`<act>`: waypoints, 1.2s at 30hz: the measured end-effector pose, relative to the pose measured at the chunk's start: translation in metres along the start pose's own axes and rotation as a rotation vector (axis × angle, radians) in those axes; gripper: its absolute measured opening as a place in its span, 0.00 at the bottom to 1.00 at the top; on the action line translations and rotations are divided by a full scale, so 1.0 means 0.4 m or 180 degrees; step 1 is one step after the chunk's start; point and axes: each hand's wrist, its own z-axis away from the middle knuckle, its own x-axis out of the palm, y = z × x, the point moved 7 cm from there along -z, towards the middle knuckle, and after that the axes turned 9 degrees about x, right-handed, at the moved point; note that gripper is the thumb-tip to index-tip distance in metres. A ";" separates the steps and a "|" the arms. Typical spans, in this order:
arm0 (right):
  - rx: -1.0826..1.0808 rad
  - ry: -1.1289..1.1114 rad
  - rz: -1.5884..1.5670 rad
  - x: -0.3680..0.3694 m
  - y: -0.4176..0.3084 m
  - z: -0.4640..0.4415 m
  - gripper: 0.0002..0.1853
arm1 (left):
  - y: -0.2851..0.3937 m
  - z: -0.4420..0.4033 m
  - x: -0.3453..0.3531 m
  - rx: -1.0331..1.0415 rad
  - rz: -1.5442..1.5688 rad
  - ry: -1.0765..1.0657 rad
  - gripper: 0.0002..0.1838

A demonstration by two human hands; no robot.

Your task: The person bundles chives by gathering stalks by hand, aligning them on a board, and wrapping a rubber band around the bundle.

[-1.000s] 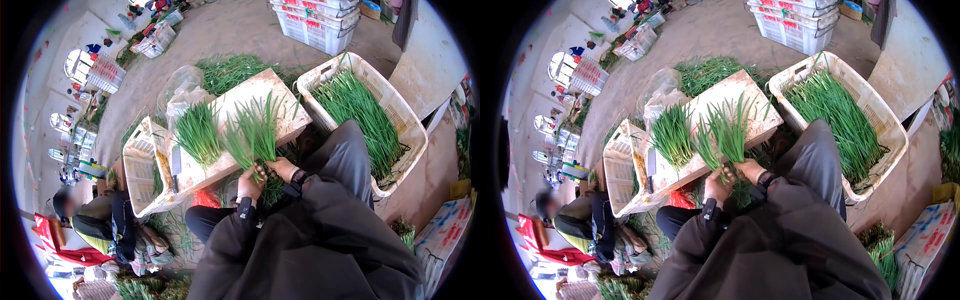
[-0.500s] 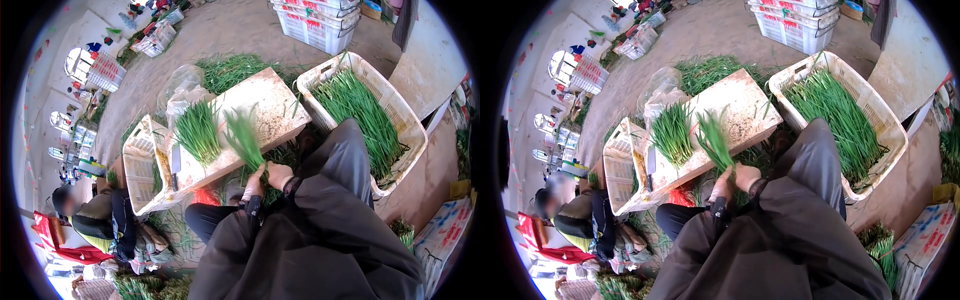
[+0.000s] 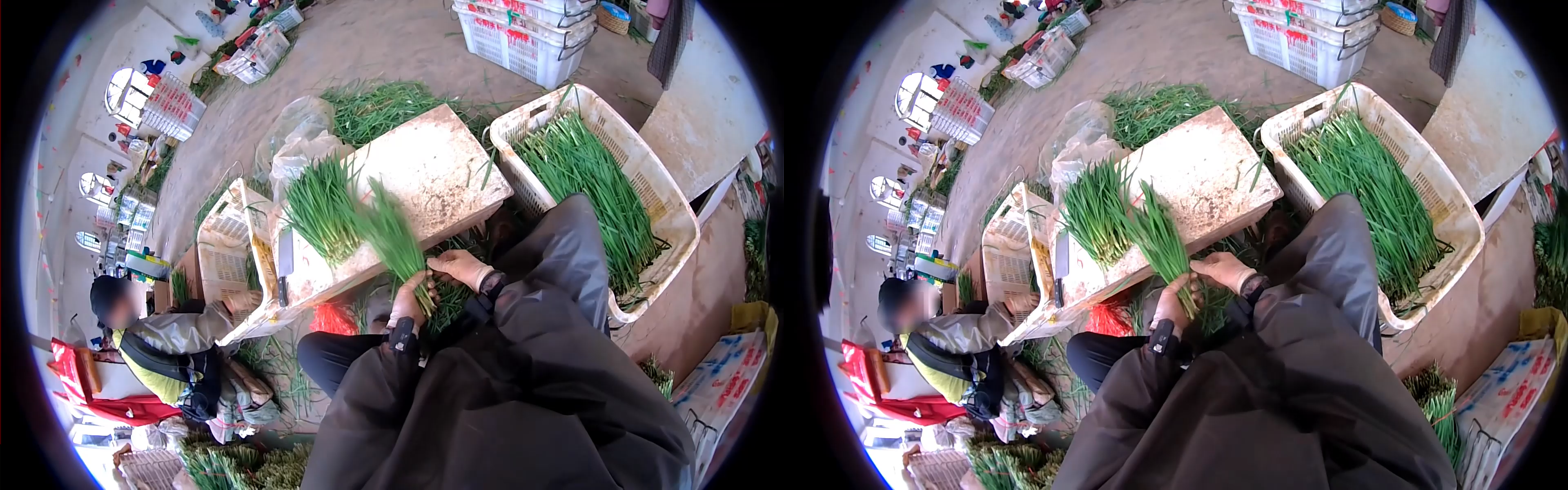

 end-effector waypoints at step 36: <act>-0.1995 0.0175 0.1289 0.128 -0.564 -0.007 0.34 | 0.314 -0.193 0.205 0.1614 0.0348 -0.1116 0.29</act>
